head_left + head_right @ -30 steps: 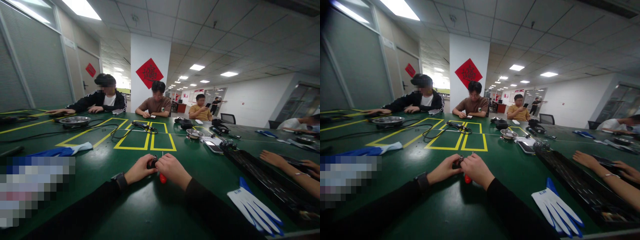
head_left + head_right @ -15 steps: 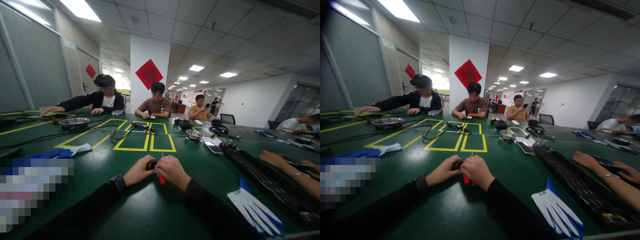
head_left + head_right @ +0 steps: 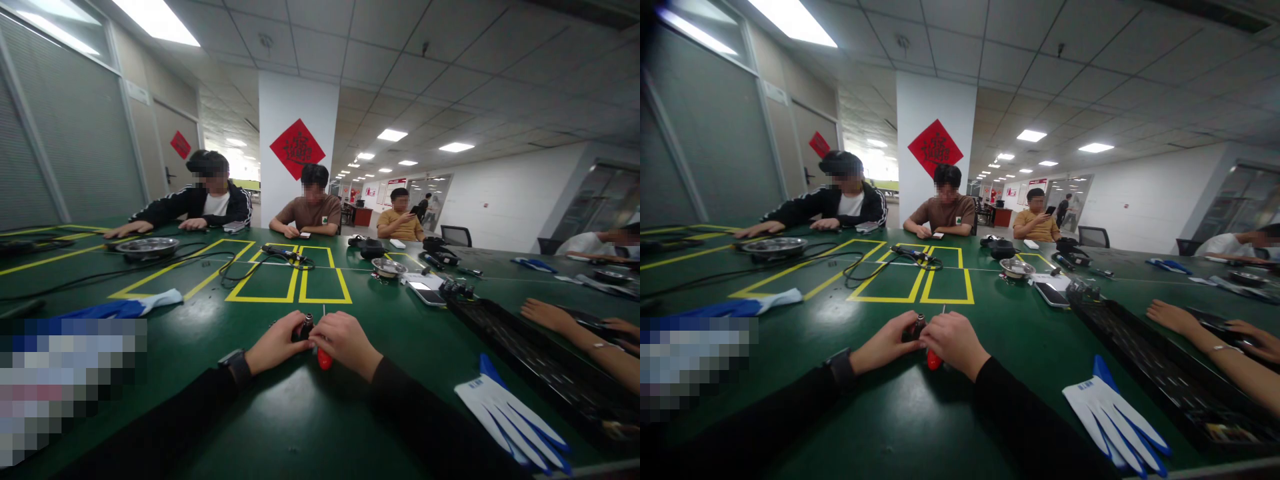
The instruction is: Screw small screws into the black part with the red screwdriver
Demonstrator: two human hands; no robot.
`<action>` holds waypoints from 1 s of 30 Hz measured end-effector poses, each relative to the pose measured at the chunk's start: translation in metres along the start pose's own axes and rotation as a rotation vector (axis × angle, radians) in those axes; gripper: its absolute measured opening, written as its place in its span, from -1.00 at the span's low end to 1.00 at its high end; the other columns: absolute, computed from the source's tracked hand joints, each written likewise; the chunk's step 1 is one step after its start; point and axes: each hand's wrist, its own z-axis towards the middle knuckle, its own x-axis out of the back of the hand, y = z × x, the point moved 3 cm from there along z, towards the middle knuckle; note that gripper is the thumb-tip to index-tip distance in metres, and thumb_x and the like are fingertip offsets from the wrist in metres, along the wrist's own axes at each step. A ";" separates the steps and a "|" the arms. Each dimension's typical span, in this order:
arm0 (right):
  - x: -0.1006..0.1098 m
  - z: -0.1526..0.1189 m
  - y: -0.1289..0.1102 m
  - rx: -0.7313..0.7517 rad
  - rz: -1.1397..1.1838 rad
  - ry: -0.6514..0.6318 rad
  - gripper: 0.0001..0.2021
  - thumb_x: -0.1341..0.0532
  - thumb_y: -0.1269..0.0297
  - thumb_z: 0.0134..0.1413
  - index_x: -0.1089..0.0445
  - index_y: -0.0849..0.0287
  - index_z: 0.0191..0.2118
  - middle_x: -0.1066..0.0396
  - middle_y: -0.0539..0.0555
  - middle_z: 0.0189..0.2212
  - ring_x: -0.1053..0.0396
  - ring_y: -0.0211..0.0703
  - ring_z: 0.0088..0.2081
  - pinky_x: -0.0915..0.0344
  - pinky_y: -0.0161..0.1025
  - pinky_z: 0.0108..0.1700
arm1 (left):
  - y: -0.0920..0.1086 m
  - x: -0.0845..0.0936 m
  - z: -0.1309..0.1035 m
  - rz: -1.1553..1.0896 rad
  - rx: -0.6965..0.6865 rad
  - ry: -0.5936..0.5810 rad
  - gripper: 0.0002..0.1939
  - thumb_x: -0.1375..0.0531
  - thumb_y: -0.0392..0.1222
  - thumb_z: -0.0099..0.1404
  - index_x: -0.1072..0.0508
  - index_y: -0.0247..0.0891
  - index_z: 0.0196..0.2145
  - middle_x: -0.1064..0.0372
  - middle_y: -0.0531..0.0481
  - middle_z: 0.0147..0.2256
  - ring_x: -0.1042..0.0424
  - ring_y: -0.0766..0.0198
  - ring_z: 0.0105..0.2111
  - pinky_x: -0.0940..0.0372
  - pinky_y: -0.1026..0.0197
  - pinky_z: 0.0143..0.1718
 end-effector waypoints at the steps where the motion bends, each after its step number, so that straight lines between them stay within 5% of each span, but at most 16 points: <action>1: 0.002 -0.001 0.002 -0.049 0.019 0.007 -0.84 -0.09 0.25 0.15 -0.37 0.18 -0.33 -0.39 0.04 -0.39 -0.30 -0.23 -0.35 -0.11 -0.30 -0.27 | 0.001 0.000 0.000 -0.001 0.002 0.000 -0.76 -0.18 -0.06 0.15 -0.29 -0.29 -0.36 -0.20 0.07 -0.40 -0.19 0.31 -0.41 -0.11 0.28 -0.39; 5: 0.005 -0.006 0.011 -0.209 0.055 -0.045 -0.84 -0.03 0.38 0.17 -0.33 0.16 -0.22 -0.33 0.05 -0.23 -0.30 -0.25 -0.29 -0.16 -0.33 -0.24 | 0.000 0.001 -0.001 -0.006 0.023 -0.006 -0.76 -0.18 -0.06 0.15 -0.32 -0.28 -0.33 -0.21 0.05 -0.38 -0.21 0.30 -0.39 -0.13 0.27 -0.37; 10: -0.009 -0.012 0.018 -0.166 0.029 -0.257 -0.72 -0.07 0.48 0.07 -0.31 0.07 -0.11 -0.28 0.07 -0.12 -0.26 -0.17 -0.14 -0.19 -0.30 -0.18 | 0.002 0.003 -0.002 -0.037 0.038 -0.021 -0.70 -0.14 0.01 0.18 -0.34 -0.27 -0.24 -0.25 0.01 -0.31 -0.25 0.26 -0.33 -0.17 0.25 -0.30; 18: -0.012 -0.012 0.017 -0.189 0.068 -0.253 -0.73 -0.09 0.57 -0.02 -0.32 0.12 -0.21 -0.33 0.08 -0.18 -0.24 -0.15 -0.14 -0.18 -0.25 -0.12 | 0.002 0.005 -0.001 -0.101 0.063 -0.041 -0.73 -0.02 -0.03 0.28 -0.35 -0.26 -0.22 -0.29 0.01 -0.30 -0.27 0.25 -0.31 -0.18 0.22 -0.24; 25: -0.013 -0.012 0.018 -0.304 0.444 0.003 -0.81 -0.07 0.55 0.01 -0.29 0.14 -0.28 -0.39 0.03 -0.27 -0.32 -0.19 -0.23 -0.22 -0.26 -0.16 | 0.002 0.004 0.000 -0.105 0.058 -0.042 -0.76 -0.07 -0.08 0.24 -0.36 -0.27 -0.22 -0.31 -0.01 -0.28 -0.28 0.23 -0.29 -0.19 0.21 -0.21; 30: -0.005 -0.013 0.020 -0.428 0.637 0.419 -0.84 -0.08 0.40 0.08 -0.28 0.15 -0.18 -0.39 0.07 -0.24 -0.36 -0.17 -0.26 -0.26 -0.23 -0.17 | 0.000 0.003 -0.002 -0.134 0.063 -0.043 -0.74 -0.11 -0.12 0.21 -0.35 -0.25 -0.15 -0.32 -0.02 -0.25 -0.31 0.23 -0.28 -0.22 0.21 -0.22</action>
